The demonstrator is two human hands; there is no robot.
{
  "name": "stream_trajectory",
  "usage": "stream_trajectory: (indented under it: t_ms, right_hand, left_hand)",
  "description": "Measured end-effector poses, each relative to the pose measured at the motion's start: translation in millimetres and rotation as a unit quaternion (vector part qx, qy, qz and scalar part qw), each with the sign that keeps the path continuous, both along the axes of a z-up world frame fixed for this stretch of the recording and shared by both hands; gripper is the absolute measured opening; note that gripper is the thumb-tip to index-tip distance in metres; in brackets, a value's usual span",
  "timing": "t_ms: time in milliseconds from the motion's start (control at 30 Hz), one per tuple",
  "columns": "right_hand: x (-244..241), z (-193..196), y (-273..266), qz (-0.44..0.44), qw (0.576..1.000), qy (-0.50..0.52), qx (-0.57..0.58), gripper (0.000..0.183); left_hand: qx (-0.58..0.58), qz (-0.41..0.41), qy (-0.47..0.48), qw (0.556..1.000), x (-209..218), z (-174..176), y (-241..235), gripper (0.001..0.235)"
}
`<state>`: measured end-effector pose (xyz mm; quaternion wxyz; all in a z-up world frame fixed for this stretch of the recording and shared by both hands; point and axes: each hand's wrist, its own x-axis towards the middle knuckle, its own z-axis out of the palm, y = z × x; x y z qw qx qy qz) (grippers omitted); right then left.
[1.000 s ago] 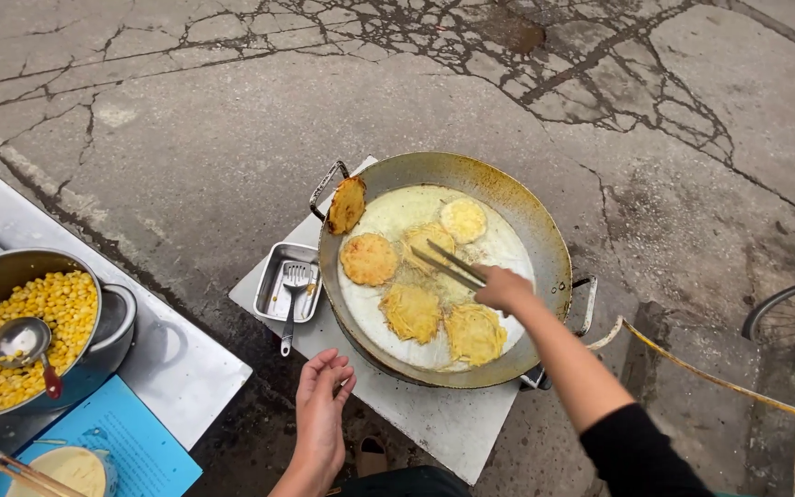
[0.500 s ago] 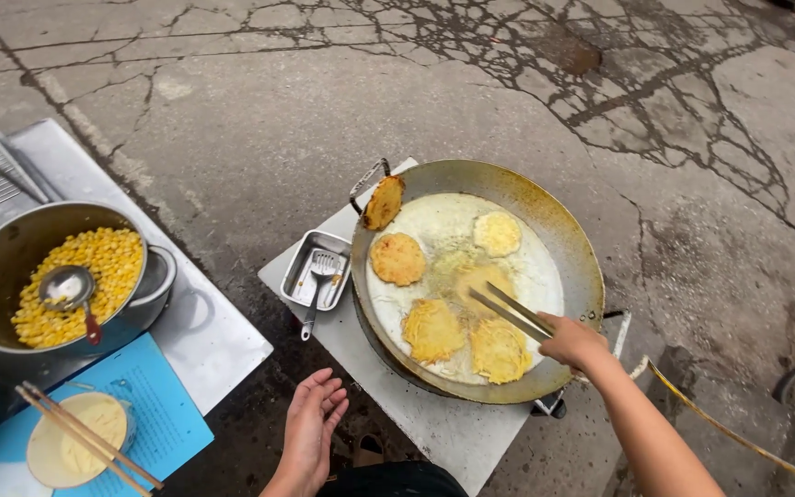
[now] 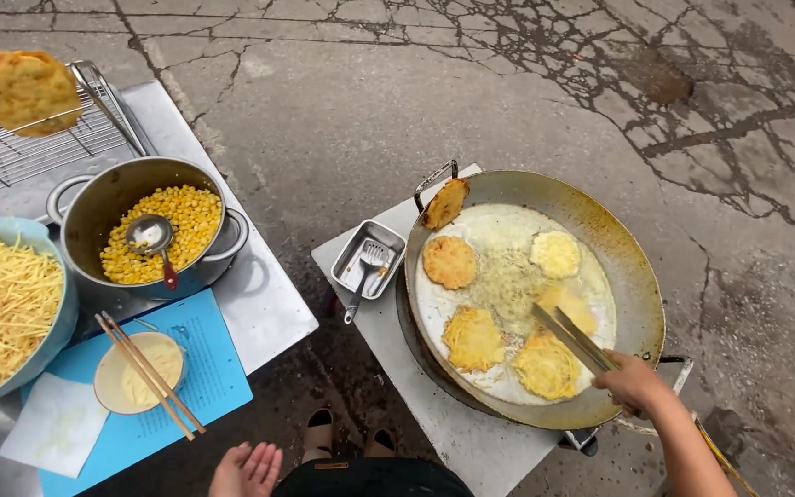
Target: Preparing and frying potato pancakes in a large pan, including mixing ingredients and transferring cooked items.
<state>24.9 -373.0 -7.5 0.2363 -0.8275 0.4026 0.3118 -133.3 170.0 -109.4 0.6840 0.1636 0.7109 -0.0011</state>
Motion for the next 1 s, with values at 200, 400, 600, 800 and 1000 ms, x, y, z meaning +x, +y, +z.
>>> stream_trajectory:
  t_ms: [200,400,600,800,1000]
  right_hand:
    - [5.9,10.1,12.6,0.033,0.999,-0.003,0.000,0.078]
    - [5.6,10.8,31.1,0.025,0.998,-0.009,0.052,0.075]
    - [17.8,16.9,36.4,0.232,0.949,0.076,-0.201,0.074]
    - [20.3,60.4,83.8,0.277,0.927,0.025,-0.253,0.080]
    - [12.5,98.2,294.7,0.407,0.857,-0.261,0.180,0.080]
  left_hand:
    - [0.011,-0.006,0.126,0.992,-28.7,-157.5,73.7,0.025]
    - [0.064,-0.014,0.128,0.990,-33.7,-164.4,85.3,0.044]
    - [0.385,0.044,0.046,0.921,-42.1,-145.6,97.0,0.026]
    - [0.338,-0.025,-0.103,0.935,-29.0,-172.1,164.8,0.049]
    - [0.174,-0.013,-0.210,0.962,3.4,-162.3,198.6,0.026]
